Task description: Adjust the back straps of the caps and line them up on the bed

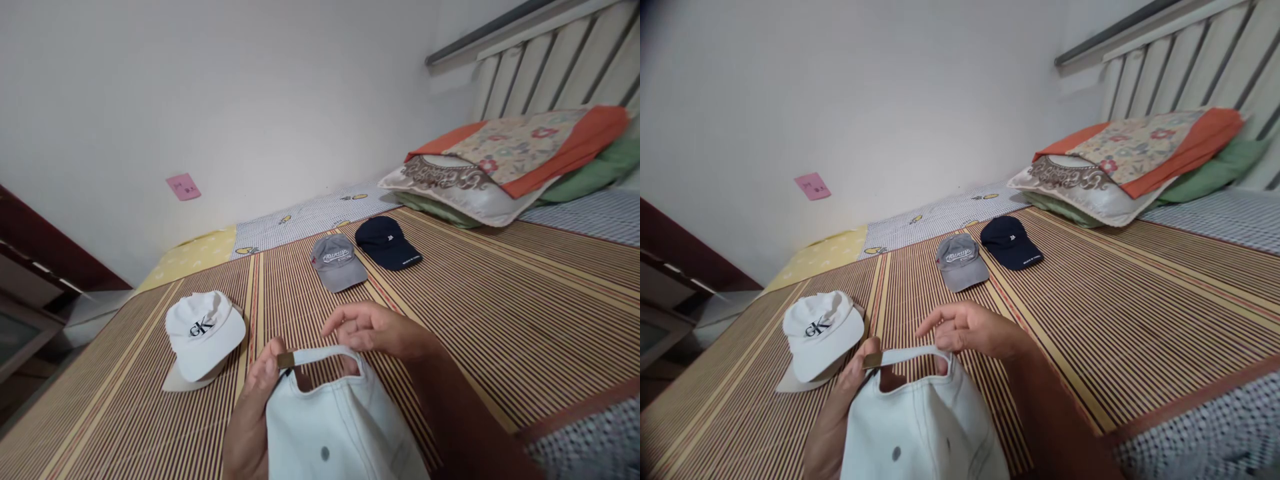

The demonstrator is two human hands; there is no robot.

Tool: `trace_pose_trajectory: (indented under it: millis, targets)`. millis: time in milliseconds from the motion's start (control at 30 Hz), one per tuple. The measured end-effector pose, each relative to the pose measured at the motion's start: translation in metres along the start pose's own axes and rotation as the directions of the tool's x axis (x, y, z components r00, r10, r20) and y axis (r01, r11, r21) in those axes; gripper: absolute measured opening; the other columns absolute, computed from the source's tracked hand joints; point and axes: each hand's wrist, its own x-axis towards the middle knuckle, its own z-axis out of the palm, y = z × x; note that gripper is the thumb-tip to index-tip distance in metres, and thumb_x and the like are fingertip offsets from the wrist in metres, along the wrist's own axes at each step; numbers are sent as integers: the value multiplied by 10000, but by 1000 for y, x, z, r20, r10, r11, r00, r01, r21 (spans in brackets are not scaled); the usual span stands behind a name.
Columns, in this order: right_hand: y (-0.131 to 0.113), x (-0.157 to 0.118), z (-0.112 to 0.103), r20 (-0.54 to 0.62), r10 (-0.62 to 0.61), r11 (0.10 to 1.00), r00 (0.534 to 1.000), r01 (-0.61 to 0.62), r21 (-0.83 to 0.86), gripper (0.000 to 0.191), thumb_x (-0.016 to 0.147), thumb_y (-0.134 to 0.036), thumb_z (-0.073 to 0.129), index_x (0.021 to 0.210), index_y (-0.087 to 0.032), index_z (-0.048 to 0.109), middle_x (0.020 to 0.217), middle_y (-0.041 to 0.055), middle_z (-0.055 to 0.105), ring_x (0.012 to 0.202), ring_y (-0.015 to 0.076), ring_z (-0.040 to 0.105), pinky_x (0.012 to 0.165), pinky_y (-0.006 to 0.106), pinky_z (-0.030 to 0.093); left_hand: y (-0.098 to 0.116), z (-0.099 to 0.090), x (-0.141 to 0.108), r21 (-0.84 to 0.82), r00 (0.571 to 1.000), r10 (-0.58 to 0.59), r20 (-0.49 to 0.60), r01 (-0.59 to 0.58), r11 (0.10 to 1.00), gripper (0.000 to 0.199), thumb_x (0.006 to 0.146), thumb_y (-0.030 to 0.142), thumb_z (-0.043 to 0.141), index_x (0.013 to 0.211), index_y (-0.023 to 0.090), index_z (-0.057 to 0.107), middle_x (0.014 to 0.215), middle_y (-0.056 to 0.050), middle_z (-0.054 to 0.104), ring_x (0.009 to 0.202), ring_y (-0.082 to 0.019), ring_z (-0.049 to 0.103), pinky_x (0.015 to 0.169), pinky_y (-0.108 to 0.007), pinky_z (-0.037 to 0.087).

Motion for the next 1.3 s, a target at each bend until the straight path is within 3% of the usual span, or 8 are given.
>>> trace_pose_trajectory:
  millis: [167,333,467,633,833,1033,1133,1300]
  targets:
    - [14,6,-1,-28,-134,965,991,137,225,393,870,-349,755,1172,-141,613,697,-27,648,579,97,601,569,204,468,-4,0,-4,-5,991,3,-134,-3,1000,275,765,363,834,890,230,628,723,42,622,541,-94,572,567,-204,492]
    - [16,7,-1,-89,-109,962,990,128,241,336,902,-384,720,1114,-135,641,659,-31,612,562,78,560,551,172,455,-1,7,-5,-53,994,-37,-107,31,998,255,798,332,811,855,221,589,681,50,587,644,-105,618,649,-182,484]
    - [3,5,7,-121,-50,988,991,66,138,296,929,-394,671,1070,-133,662,630,-29,617,525,83,545,531,185,447,-1,5,-3,6,999,-11,-51,12,1000,254,829,351,770,798,215,558,623,52,540,575,-98,547,586,-184,433]
    - [-24,4,35,-187,82,973,979,-120,-198,296,920,-443,661,936,-147,666,731,3,662,621,116,626,590,224,478,-6,5,-2,52,997,-25,72,21,998,372,778,388,806,740,202,486,670,43,539,570,-82,482,561,-190,362]
    - [-38,-1,47,-139,67,907,988,-118,-403,253,874,-378,708,779,-169,602,648,-62,523,565,70,427,517,192,327,-6,22,-13,125,996,-29,88,18,992,355,792,389,797,733,199,503,661,51,478,572,-71,389,573,-199,317]
    - [-31,0,41,-133,125,944,983,-159,-290,266,779,-364,793,789,-165,617,623,-74,491,559,69,370,497,197,272,-1,26,-18,207,997,-57,44,47,977,374,775,411,815,730,205,507,643,54,498,582,-76,410,574,-184,330]
    - [-31,1,44,-155,134,962,979,-166,-215,289,714,-345,837,775,-161,621,636,-67,521,565,69,384,500,195,276,1,29,-19,234,999,-52,9,48,971,293,783,404,808,859,239,578,683,53,560,565,-80,447,560,-188,339]
    - [-34,0,46,-171,127,962,977,-163,-218,283,738,-368,813,766,-164,618,577,-85,469,514,58,328,465,194,234,3,29,-19,329,998,-51,-38,60,942,391,749,579,781,852,233,631,663,33,568,576,-99,440,539,-197,334]
